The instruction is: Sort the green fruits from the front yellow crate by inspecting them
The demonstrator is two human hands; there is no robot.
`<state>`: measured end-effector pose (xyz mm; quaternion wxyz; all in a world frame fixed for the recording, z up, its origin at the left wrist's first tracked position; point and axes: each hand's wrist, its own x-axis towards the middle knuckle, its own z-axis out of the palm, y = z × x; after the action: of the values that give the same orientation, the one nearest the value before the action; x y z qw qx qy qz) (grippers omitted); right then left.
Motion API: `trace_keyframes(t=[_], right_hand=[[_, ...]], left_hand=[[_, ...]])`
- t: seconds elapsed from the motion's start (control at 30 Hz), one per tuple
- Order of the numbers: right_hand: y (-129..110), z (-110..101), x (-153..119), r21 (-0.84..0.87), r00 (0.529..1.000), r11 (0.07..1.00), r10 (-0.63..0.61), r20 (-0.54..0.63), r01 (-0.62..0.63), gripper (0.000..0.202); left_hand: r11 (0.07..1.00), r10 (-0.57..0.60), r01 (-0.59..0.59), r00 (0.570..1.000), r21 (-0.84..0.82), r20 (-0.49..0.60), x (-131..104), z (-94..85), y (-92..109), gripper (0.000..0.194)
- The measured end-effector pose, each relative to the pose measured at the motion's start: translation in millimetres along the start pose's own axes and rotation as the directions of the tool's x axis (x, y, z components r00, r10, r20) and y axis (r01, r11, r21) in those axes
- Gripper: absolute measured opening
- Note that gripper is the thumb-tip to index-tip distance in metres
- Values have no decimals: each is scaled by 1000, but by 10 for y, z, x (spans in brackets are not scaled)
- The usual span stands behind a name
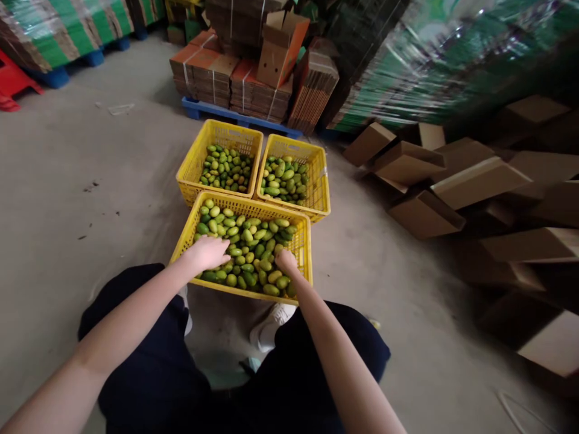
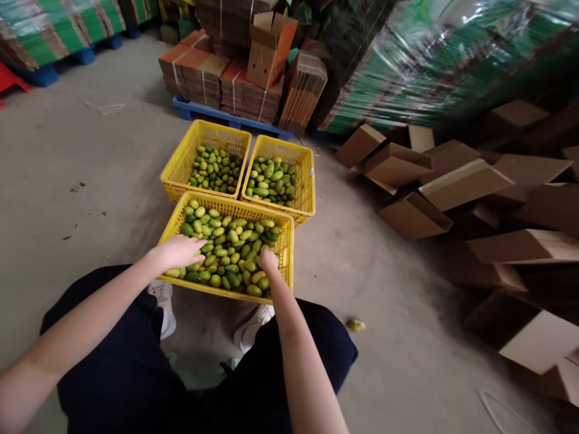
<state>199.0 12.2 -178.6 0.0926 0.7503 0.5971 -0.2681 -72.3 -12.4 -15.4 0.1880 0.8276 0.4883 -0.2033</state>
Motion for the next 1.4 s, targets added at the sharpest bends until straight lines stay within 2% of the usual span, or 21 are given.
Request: trace_keyframes(t=[0.07, 0.13, 0.23, 0.37, 0.5, 0.53, 0.6, 0.67, 0.7, 0.77, 0.83, 0.87, 0.9, 0.93, 0.97, 1.0, 1.03, 1.1, 1.23, 1.3, 1.4], right_hand=[[-40, 149, -8, -10, 997, 999, -38, 65, 39, 22], [-90, 263, -36, 11, 992, 998, -69, 107, 69, 36], [-180, 302, -77, 58, 986, 994, -101, 134, 94, 50], [-397, 91, -91, 187, 975, 975, -153, 162, 122, 35], [-751, -264, -218, 423, 933, 886, -296, 203, 189, 28], [-834, -357, -287, 521, 915, 828, -353, 196, 208, 28], [-963, -540, -456, 831, 860, 530, -491, 137, 171, 30], [-1026, -696, -629, 948, 843, 307, -529, 98, 82, 35], [-1034, -755, -699, 969, 844, 241, -530, 83, 56, 36], [-1011, -822, -774, 981, 844, 184, -535, 50, 58, 37], [-947, -817, -731, 973, 819, 213, -572, 47, 93, 37], [-900, -792, -663, 954, 806, 279, -587, 79, 110, 36], [-841, -756, -572, 908, 809, 398, -573, 131, 134, 37], [-770, -713, -462, 823, 830, 546, -523, 191, 154, 38], [-684, -666, -345, 688, 875, 707, -427, 230, 165, 38], [-584, -618, -230, 501, 933, 852, -292, 208, 155, 34], [-471, -569, -122, 387, 964, 914, -203, 169, 125, 27], [-227, -471, 51, 258, 992, 964, -93, 87, 68, 15], [154, -249, 268, 152, 1000, 988, -13, 14, 11, 6], [214, -120, 367, 126, 1000, 992, 4, 21, -6, 7], [182, 62, 522, 117, 999, 992, 36, 40, -41, 8]], left_hand=[[1000, -9, 8, 1000, -29, -19, 5, 21, -52, 48], [999, -20, 19, 999, -42, -28, 9, 28, -102, 47], [999, -41, 41, 999, -12, 8, 14, 11, -161, 49], [999, -45, 45, 998, 8, 42, 24, -20, -155, 52], [1000, 25, -25, 996, -1, -84, 29, -62, -22, 66], [998, 53, -56, 990, -19, -131, 31, -84, 18, 69], [993, 95, -110, 968, -50, -233, 35, -140, 83, 72], [988, 121, -147, 934, -54, -335, 41, -204, 122, 66], [986, 132, -161, 919, -48, -371, 45, -235, 133, 62], [982, 150, -183, 901, -41, -406, 52, -286, 145, 56], [982, 141, -179, 904, -56, -405, 61, -319, 156, 53], [984, 130, -168, 910, -64, -393, 67, -329, 163, 53], [986, 117, -152, 920, -66, -375, 74, -334, 170, 54], [989, 105, -134, 930, -60, -351, 80, -337, 176, 55], [992, 98, -119, 941, -45, -324, 86, -337, 180, 55], [994, 93, -105, 950, -25, -299, 92, -335, 181, 55], [995, 91, -96, 956, -4, -277, 98, -333, 179, 54], [995, 95, -92, 963, 24, -251, 108, -330, 167, 53], [997, 78, -70, 968, 42, -240, 137, -332, 138, 51], [998, 51, -43, 972, 41, -231, 156, -325, 131, 50], [998, 47, -40, 980, 40, -194, 184, -289, 126, 49]])
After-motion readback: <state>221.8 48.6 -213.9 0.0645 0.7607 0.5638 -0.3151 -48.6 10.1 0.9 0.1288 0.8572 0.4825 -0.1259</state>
